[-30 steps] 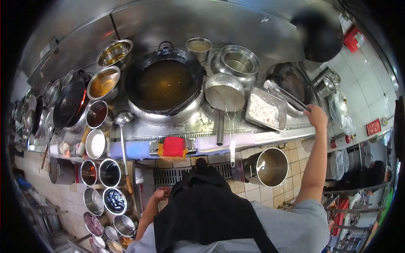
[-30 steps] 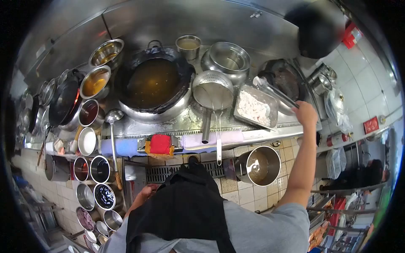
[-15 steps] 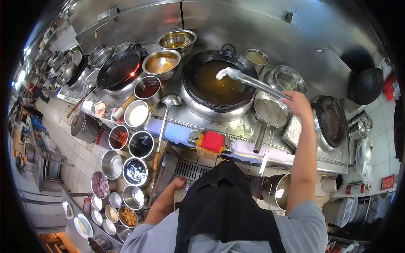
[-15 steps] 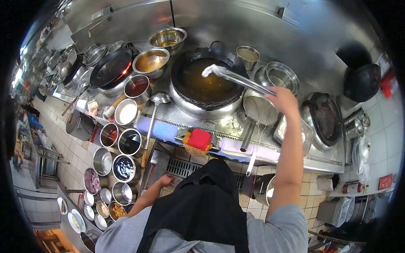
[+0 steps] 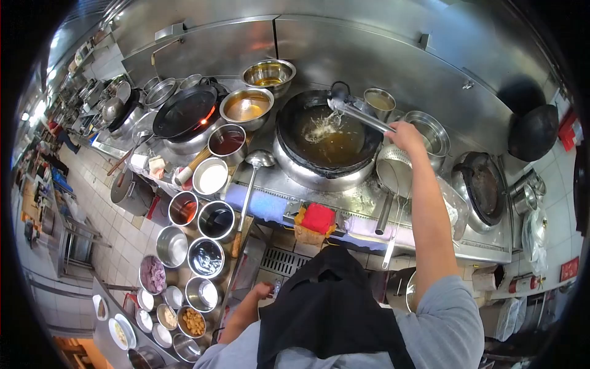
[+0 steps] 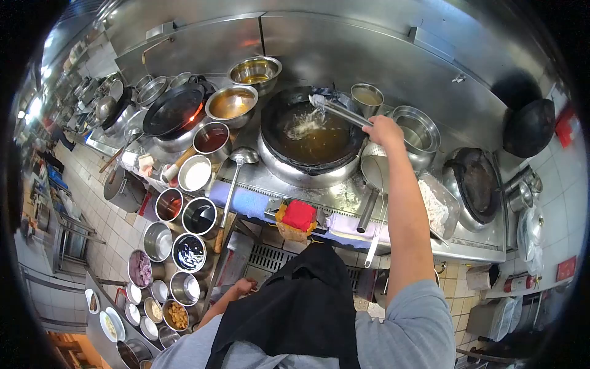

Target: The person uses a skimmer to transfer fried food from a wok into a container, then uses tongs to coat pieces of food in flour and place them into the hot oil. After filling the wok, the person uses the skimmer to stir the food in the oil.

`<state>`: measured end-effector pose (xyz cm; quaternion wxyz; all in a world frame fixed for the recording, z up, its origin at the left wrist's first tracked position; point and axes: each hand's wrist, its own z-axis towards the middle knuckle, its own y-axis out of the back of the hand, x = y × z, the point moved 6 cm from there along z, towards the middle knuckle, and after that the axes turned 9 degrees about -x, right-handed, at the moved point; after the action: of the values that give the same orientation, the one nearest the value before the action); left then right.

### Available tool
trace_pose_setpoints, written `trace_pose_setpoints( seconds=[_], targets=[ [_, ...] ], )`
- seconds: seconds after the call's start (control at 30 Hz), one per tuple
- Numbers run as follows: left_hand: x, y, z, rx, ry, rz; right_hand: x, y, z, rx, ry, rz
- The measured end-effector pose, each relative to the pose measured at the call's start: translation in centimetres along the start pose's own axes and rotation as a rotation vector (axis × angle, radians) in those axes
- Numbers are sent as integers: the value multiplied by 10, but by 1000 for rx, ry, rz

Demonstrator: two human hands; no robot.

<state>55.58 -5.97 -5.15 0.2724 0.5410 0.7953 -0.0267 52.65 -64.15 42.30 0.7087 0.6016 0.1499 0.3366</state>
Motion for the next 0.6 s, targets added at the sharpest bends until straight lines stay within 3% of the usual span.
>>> trace_pose_setpoints(
  seconds=[0.17, 0.23, 0.3, 0.33, 0.6],
  targets=[
    [6, -2, 10, 17, -3, -86, -35, 43, -30, -68, -52, 64],
    [17, -2, 17, 67, -11, -56, -61, 66, -45, -213, -58, 34],
    [0, -7, 17, 141, -391, 177, -86, 88, -63, -218, -138, 16],
    [-40, -1, -28, 41, -119, 118, -100, 98, -71, -227, -164, -37],
    [-50, -3, 22, 114, -140, 54, -213, 111, -156, -132, -434, -293]
  ],
)
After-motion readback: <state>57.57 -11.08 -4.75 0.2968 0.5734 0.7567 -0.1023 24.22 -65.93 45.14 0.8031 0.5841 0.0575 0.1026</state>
